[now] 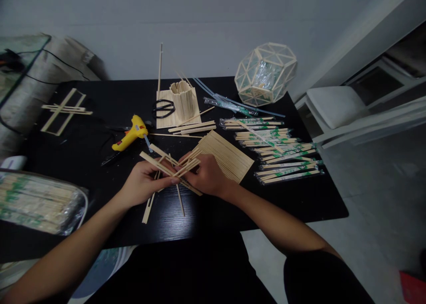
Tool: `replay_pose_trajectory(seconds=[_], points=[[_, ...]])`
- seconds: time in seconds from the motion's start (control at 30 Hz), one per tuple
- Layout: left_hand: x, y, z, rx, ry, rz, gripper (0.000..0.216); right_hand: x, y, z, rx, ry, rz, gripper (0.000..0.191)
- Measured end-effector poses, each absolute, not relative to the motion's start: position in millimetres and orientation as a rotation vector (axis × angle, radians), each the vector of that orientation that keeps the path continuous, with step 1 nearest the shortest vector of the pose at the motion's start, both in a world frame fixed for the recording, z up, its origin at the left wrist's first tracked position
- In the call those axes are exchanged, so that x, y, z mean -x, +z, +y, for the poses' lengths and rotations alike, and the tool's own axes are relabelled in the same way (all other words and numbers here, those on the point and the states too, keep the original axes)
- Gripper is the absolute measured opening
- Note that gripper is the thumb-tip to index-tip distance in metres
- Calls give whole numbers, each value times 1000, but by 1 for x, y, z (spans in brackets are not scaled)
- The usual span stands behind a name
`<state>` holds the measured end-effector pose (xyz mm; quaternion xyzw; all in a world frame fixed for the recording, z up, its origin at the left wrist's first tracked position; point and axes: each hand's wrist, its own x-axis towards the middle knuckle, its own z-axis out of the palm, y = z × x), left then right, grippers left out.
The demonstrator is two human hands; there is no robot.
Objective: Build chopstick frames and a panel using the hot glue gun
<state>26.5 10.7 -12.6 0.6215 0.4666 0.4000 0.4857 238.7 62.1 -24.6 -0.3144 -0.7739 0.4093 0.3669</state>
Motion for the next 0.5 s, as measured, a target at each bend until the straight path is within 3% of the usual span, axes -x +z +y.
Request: replay_pose_trajectory(seconds=[0.5], points=[[-28,-10,12,-1516,994,1124,16,-239,-26,64,814,1032,-1995,9]])
